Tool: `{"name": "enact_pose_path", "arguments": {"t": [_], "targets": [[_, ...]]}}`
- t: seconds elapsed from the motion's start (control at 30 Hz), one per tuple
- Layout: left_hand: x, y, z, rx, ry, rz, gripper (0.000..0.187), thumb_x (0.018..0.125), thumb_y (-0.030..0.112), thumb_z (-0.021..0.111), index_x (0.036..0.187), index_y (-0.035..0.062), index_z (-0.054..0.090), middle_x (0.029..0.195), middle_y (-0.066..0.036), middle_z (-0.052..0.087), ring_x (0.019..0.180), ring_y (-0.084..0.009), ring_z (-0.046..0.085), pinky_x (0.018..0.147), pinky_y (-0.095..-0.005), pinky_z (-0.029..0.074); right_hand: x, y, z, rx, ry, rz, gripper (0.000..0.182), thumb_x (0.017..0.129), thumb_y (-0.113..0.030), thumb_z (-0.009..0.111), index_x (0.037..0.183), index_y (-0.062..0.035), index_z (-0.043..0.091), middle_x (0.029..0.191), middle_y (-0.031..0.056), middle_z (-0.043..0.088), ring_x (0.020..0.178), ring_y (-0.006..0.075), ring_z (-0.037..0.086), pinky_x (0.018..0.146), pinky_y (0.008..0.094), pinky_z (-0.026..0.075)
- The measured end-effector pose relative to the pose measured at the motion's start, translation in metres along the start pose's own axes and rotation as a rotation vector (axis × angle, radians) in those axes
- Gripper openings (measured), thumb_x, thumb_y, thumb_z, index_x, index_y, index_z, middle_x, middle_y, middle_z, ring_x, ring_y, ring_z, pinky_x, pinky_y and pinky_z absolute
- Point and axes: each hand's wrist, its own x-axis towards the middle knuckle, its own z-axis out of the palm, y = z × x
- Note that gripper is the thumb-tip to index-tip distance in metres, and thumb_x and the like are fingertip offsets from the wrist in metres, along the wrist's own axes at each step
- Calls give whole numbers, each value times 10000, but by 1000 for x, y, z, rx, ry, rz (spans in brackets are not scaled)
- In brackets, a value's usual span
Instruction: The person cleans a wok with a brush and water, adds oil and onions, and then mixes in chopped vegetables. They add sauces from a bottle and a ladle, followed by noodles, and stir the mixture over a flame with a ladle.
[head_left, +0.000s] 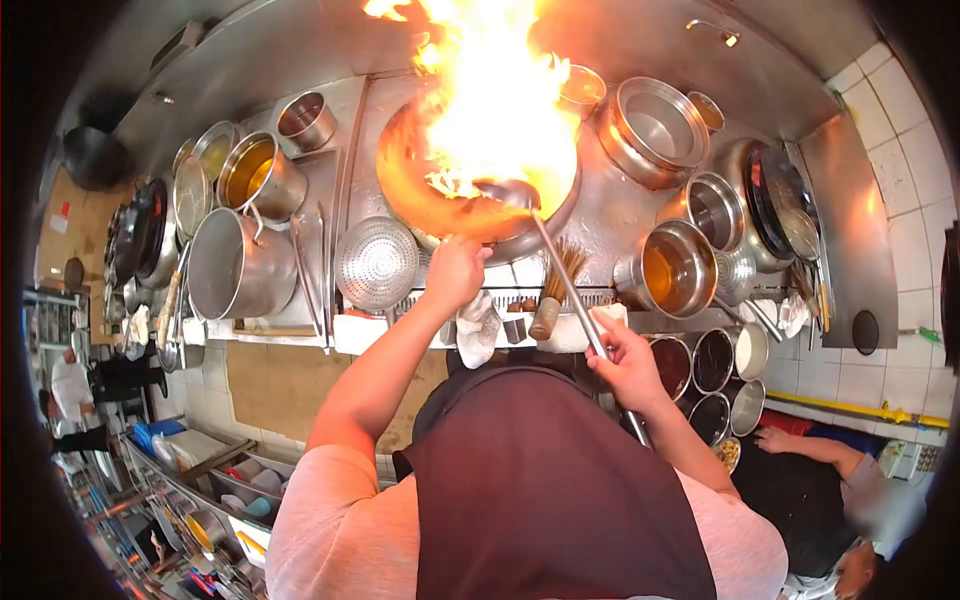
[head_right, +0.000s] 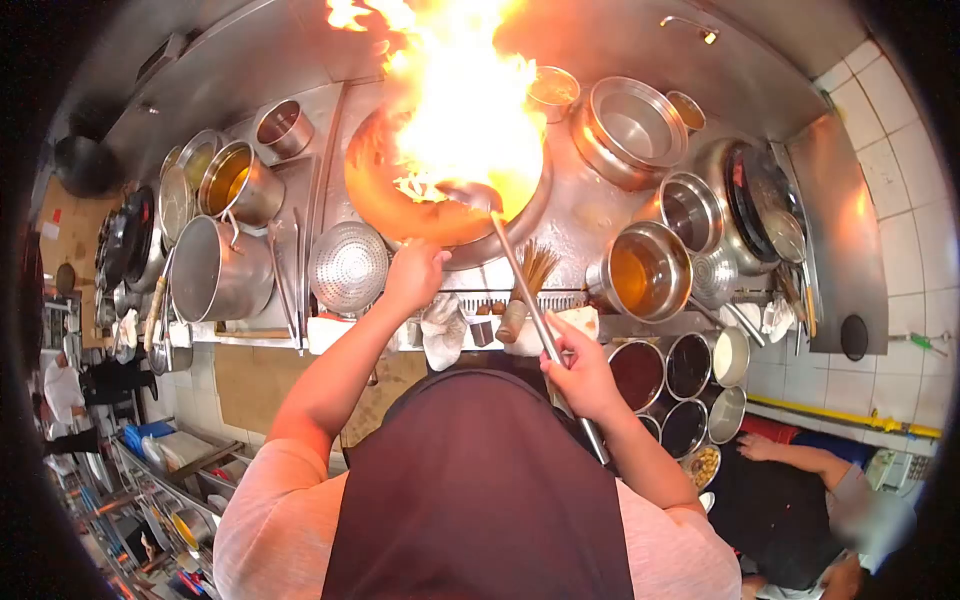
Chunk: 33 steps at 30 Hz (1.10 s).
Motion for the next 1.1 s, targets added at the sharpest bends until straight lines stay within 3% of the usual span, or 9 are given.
{"name": "enact_pose_path", "arguments": {"t": [0.2, 0.3, 0.53, 0.6, 0.63, 0.77, 0.83, 0.87, 1.1], "targets": [[4, -8, 2, 48, -121, -75, 237, 1001, 208, 651, 924, 5, 748, 974, -227, 694, 989, -434, 653, 890, -544, 513, 66, -33, -42, 120, 331, -282, 716, 1018, -8, 676, 1665, -4, 370, 937, 40, 650, 538, 72, 542, 457, 249, 454], [8, -1, 3, 65, -119, -75, 222, 999, 197, 666, 930, 4, 752, 972, -222, 689, 968, -437, 639, 871, -539, 510, 132, -50, -101, 86, 487, -336, 735, 993, -3, 681, 1663, -7, 380, 703, 11, 600, 497, 88, 532, 444, 279, 441], [9, 0, 1, 84, -104, -68, 224, 990, 184, 690, 927, -20, 760, 940, -231, 687, 929, -442, 628, 863, -536, 511, 253, -70, -191, -118, 706, -163, 782, 903, 30, 653, 1643, 36, 398, 686, 57, 621, 500, 164, 571, 464, 366, 467], [8, 0, 2, 98, -103, -74, 228, 985, 200, 698, 919, -7, 768, 950, -228, 691, 945, -438, 641, 861, -540, 523, 272, -73, -199, -118, 771, -114, 665, 890, 27, 660, 1536, 46, 506, 724, 59, 617, 566, 149, 577, 498, 351, 484], [8, 1, 1, 112, -98, -80, 231, 980, 215, 706, 911, 6, 776, 961, -224, 696, 961, -434, 654, 859, -544, 535, 281, -71, -205, -117, 765, -112, 665, 890, 27, 660, 1536, 46, 506, 724, 59, 617, 566, 149, 577, 498, 351, 484], [9, 7, -3, 115, -116, -106, 215, 966, 211, 719, 921, 13, 790, 968, -223, 698, 970, -424, 659, 866, -544, 535, 303, -69, -260, 275, 389, 28, 240, 910, 69, 605, 1138, 74, 532, 804, 90, 588, 598, 156, 551, 553, 319, 508], [8, 9, -5, 109, -68, -97, 195, 950, 214, 735, 972, 33, 803, 970, -193, 707, 963, -405, 667, 849, -528, 538, 305, -68, -272, 1122, 233, -88, 58, 934, 78, 563, 935, 77, 506, 869, 144, 558, 632, 178, 547, 552, 283, 534], [7, 12, -5, 110, -65, -101, 195, 950, 214, 735, 972, 33, 803, 970, -193, 707, 963, -405, 667, 849, -528, 538, 304, -62, -277, 1195, 145, -241, 79, 971, 68, 542, 977, 111, 475, 930, 149, 531, 678, 161, 548, 568, 245, 540], [-5, 18, -23, 108, 17, -33, 217, 929, 182, 749, 1086, 37, 786, 1075, -153, 726, 1024, -381, 683, 893, -501, 532, 204, -99, -223, 1423, -133, -113, 166, 1061, -1, 473, 1161, 127, 436, 934, 120, 533, 687, 144, 546, 611, 232, 527]]}}
